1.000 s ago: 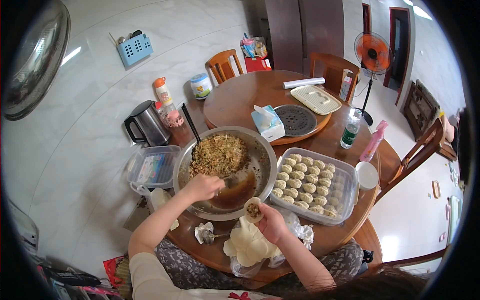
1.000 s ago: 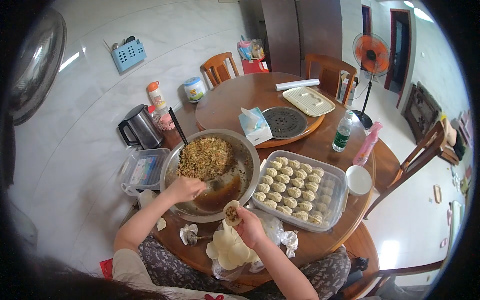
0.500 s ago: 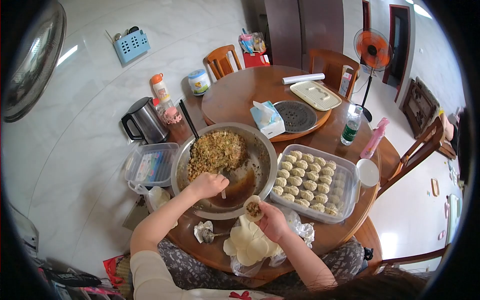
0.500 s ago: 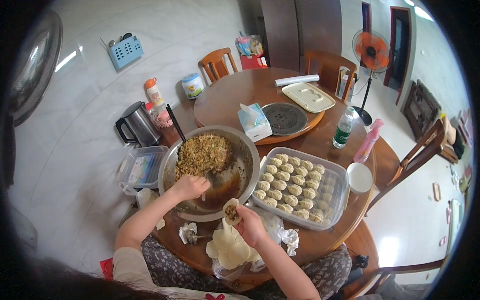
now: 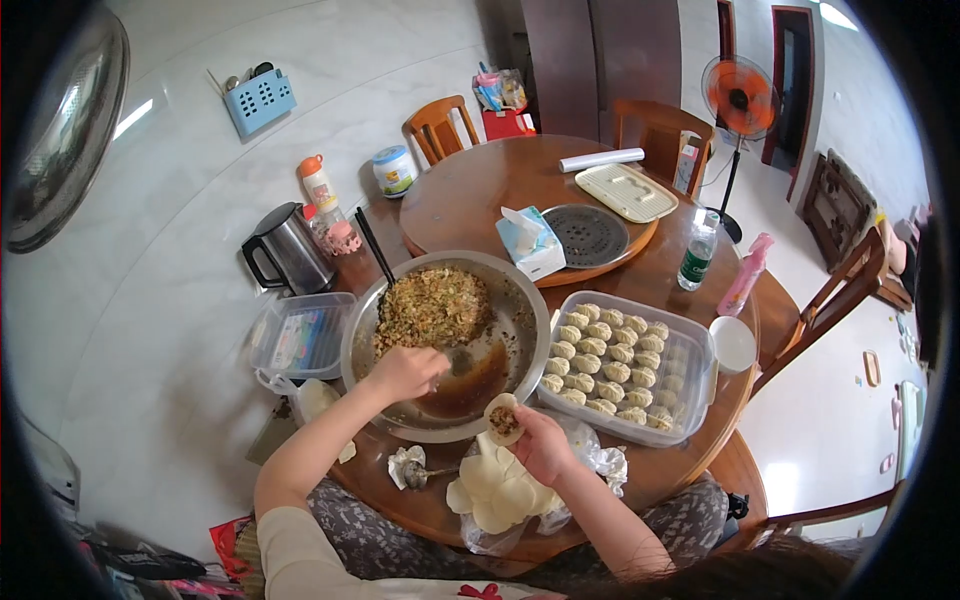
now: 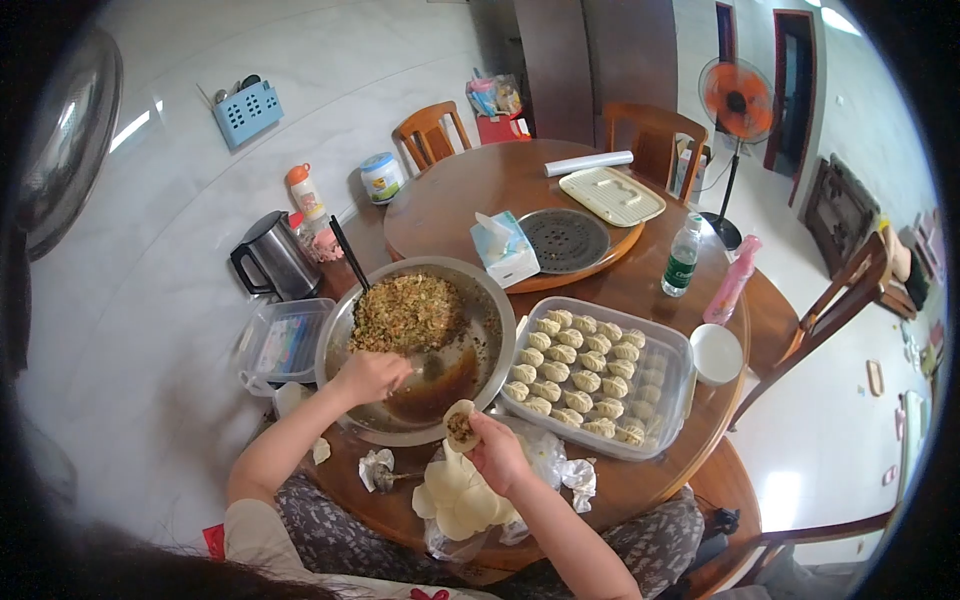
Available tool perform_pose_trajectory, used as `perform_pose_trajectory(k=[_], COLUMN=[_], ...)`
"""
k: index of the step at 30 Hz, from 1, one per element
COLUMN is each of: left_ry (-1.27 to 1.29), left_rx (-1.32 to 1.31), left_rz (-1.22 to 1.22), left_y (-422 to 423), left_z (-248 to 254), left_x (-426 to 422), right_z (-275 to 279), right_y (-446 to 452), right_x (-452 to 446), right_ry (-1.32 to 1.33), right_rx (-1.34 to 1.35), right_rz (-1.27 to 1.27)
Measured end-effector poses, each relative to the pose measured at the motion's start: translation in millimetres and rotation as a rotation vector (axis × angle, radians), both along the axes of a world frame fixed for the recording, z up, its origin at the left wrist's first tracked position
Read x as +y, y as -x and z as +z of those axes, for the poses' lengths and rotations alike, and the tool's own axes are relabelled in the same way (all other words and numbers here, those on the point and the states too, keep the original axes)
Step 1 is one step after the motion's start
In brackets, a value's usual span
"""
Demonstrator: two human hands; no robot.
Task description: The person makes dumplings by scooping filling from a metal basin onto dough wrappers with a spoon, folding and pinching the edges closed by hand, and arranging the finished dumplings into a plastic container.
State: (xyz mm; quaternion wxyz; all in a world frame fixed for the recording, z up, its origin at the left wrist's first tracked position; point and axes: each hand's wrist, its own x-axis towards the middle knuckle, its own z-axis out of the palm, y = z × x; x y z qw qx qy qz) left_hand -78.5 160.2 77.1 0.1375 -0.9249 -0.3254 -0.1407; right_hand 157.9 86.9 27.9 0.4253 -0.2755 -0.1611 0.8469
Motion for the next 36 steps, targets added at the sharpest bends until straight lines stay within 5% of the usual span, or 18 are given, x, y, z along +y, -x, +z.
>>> perform_pose_trajectory(k=[12,24,36], left_ry=[-0.203,-0.112,-0.146], left_rx=[0.359,0.131,0.245], left_rz=[-0.049,0.018,-0.007], left_y=[-7,-10,-18], left_z=[-40,-14,-37], left_x=[12,2,19], right_z=[0,0,3], right_y=[0,0,0], right_x=[0,0,0], right_ry=[0.007,0.006,0.017], right_rx=[-0.008,0.001,-0.016], right_rz=[-0.003,-0.007,0.007])
